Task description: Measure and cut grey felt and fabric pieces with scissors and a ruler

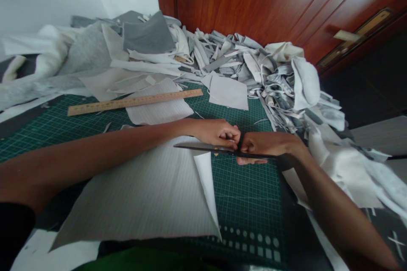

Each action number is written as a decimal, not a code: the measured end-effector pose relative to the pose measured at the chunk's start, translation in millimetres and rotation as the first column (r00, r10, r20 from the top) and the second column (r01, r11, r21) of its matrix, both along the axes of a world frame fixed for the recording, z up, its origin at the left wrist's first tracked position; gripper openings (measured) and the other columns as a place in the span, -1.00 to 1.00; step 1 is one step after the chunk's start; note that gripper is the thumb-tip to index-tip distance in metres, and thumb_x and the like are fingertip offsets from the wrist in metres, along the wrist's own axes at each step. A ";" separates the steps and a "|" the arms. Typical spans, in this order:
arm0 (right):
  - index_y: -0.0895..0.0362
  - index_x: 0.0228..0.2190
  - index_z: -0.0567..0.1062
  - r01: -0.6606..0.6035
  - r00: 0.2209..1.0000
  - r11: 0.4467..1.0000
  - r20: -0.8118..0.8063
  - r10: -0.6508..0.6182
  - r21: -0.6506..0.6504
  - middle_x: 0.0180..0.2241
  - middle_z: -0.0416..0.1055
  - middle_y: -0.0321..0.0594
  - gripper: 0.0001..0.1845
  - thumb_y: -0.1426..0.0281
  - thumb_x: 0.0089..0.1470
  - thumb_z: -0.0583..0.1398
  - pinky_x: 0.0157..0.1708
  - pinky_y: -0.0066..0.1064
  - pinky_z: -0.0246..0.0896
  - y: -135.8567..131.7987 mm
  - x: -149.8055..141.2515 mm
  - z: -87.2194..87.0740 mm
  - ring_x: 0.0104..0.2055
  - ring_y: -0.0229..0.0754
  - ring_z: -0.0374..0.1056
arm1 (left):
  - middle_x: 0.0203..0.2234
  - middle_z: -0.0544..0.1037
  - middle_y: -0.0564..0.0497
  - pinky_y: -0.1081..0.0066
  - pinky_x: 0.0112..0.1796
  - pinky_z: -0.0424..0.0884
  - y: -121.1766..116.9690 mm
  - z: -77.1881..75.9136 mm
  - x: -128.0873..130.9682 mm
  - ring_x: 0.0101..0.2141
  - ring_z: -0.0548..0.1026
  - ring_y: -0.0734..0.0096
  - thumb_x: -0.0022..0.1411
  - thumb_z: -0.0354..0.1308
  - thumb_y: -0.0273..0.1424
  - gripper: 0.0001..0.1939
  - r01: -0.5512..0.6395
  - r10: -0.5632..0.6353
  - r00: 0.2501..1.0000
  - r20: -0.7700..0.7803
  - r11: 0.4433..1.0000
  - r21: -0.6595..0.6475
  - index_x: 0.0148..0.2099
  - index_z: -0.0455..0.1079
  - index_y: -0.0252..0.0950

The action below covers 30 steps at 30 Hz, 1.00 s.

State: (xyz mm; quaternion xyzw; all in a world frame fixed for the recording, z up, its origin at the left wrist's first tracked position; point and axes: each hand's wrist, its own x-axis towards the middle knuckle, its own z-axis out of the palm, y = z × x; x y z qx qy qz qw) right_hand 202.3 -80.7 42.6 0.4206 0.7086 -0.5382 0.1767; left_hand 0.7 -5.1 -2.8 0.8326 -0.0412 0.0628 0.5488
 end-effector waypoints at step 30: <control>0.12 -0.63 0.32 0.027 0.999 0.995 0.019 -0.025 -0.101 -0.70 0.24 -0.39 -0.61 0.21 0.15 0.18 -0.53 -0.45 0.01 -3.8 -8.6 10.9 -0.62 -0.36 0.10 | -0.47 0.43 0.13 0.48 -0.38 0.21 9.7 -6.9 -0.4 -0.45 0.32 0.54 0.24 0.36 -0.24 -0.75 -0.064 0.083 0.996 0.041 0.938 -0.342 -0.31 0.44 -0.30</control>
